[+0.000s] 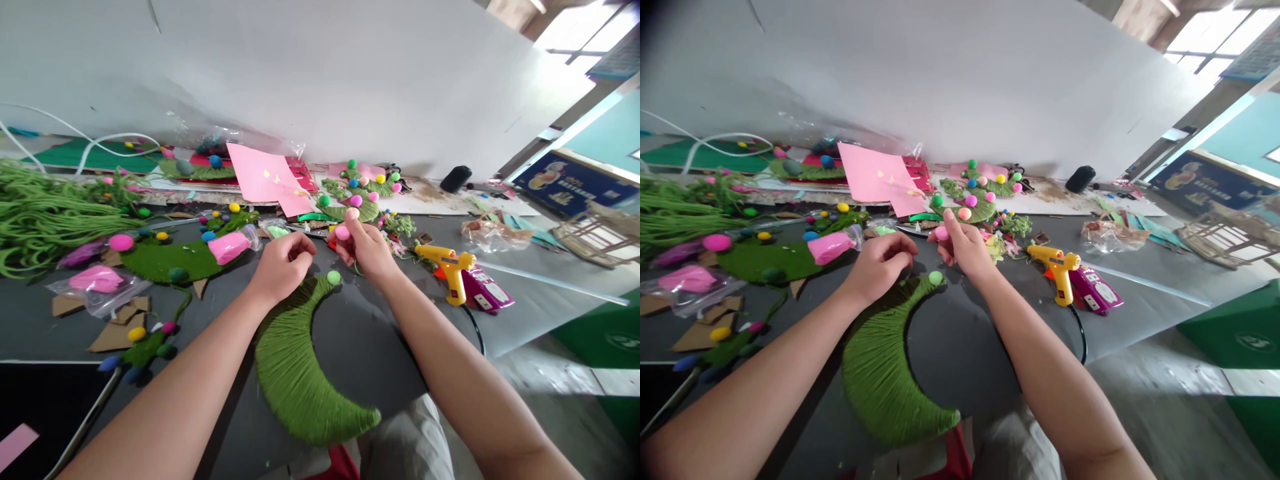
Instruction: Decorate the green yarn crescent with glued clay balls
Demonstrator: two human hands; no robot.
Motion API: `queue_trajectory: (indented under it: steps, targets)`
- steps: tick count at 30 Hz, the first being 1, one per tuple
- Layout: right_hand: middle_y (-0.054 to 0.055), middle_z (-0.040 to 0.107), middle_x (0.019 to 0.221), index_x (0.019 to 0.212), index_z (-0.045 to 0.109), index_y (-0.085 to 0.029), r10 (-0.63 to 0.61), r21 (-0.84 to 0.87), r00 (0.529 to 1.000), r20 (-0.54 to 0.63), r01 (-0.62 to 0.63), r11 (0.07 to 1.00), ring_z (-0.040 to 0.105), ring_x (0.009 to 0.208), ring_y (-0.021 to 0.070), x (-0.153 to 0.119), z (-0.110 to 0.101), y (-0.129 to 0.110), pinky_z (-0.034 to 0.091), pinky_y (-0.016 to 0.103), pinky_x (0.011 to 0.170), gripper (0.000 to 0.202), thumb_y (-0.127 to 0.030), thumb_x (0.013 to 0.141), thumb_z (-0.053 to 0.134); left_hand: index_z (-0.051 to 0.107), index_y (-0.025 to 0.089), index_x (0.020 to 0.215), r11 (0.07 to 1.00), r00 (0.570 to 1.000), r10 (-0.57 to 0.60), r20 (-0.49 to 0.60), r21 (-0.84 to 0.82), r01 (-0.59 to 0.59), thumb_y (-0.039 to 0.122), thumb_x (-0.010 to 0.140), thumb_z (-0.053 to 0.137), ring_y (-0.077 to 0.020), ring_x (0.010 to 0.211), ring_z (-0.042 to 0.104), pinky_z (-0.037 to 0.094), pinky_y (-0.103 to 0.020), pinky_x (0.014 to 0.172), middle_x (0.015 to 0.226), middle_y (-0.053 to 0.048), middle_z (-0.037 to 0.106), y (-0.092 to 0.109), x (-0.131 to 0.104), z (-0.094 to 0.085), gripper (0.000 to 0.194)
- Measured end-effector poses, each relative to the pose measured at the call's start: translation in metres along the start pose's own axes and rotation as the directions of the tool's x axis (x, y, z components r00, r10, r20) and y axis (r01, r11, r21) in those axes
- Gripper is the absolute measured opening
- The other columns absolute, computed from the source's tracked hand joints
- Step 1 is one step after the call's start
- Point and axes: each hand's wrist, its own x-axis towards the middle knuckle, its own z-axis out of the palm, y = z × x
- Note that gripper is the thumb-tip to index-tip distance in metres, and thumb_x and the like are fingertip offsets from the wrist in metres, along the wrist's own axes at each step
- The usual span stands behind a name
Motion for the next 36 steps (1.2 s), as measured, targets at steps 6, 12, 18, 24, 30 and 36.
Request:
queue_trajectory:
  steps: [6,12,18,24,30,36]
  targets:
    - [0.003,0.077,0.099,0.114,0.080,-0.023,-0.164,-0.075,0.985,0.052,0.168,0.983,0.067,0.082,0.0138,-0.0037,0.0002,-0.0027,0.055,0.025,0.071,0.042,-0.050,0.083,0.087,0.065,0.020,0.077,1.000,1.000,0.012,-0.003,0.003,-0.012,0.020,0.075,0.058,-0.0175,0.066,0.059,0.042,-0.032,0.063,0.069,0.001,0.064,0.0005,-0.0002,-0.0004,0.007]
    - [-0.001,0.060,0.053,0.081,0.074,-0.018,-0.006,-0.017,0.999,0.042,0.007,1.000,0.051,0.047,0.0104,-0.0026,0.0009,-0.0021,0.041,0.025,0.047,0.060,-0.075,0.095,0.060,0.065,0.020,0.077,1.000,1.000,0.014,0.000,0.007,-0.014,0.021,0.075,0.058,-0.0170,0.066,0.058,0.042,-0.032,0.063,0.069,0.001,0.065,0.0008,0.0002,-0.0013,0.007]
    - [0.004,0.078,0.105,0.107,0.074,-0.022,-0.149,0.003,0.988,0.040,0.149,0.989,0.069,0.084,0.0143,-0.0021,0.0020,-0.0007,0.058,0.026,0.072,0.044,-0.053,0.080,0.089,0.066,0.020,0.078,1.000,1.000,0.015,0.001,0.008,-0.015,0.021,0.076,0.058,-0.0176,0.067,0.059,0.042,-0.032,0.063,0.070,0.001,0.064,0.0002,0.0001,0.0001,0.008]
    - [-0.002,0.058,0.053,0.077,0.073,-0.018,-0.045,-0.062,0.999,0.008,0.045,0.997,0.048,0.047,0.0103,-0.0023,0.0008,-0.0016,0.041,0.026,0.048,0.058,-0.072,0.094,0.063,0.065,0.020,0.077,1.000,1.000,0.011,0.000,0.013,-0.011,0.021,0.075,0.059,-0.0175,0.067,0.059,0.042,-0.032,0.064,0.071,0.001,0.066,0.0003,-0.0002,-0.0005,0.007]
    - [0.003,0.077,0.097,0.111,0.076,-0.023,-0.150,-0.001,0.989,-0.009,0.150,0.989,0.069,0.083,0.0164,-0.0004,0.0015,0.0002,0.057,0.028,0.071,0.047,-0.058,0.082,0.085,0.065,0.020,0.077,1.000,1.000,0.019,0.001,0.007,-0.019,0.020,0.076,0.058,-0.0177,0.067,0.059,0.042,-0.032,0.063,0.070,0.001,0.065,0.0006,0.0006,-0.0008,0.007]
    - [-0.002,0.056,0.052,0.073,0.069,-0.020,-0.073,-0.024,0.997,-0.036,0.072,0.997,0.047,0.046,0.0105,0.0004,-0.0017,0.0044,0.039,0.026,0.047,0.053,-0.069,0.093,0.068,0.065,0.020,0.077,1.000,1.000,0.004,0.000,0.007,-0.004,0.021,0.075,0.059,-0.0172,0.066,0.058,0.042,-0.032,0.063,0.070,0.001,0.064,0.0015,-0.0002,-0.0003,0.006]
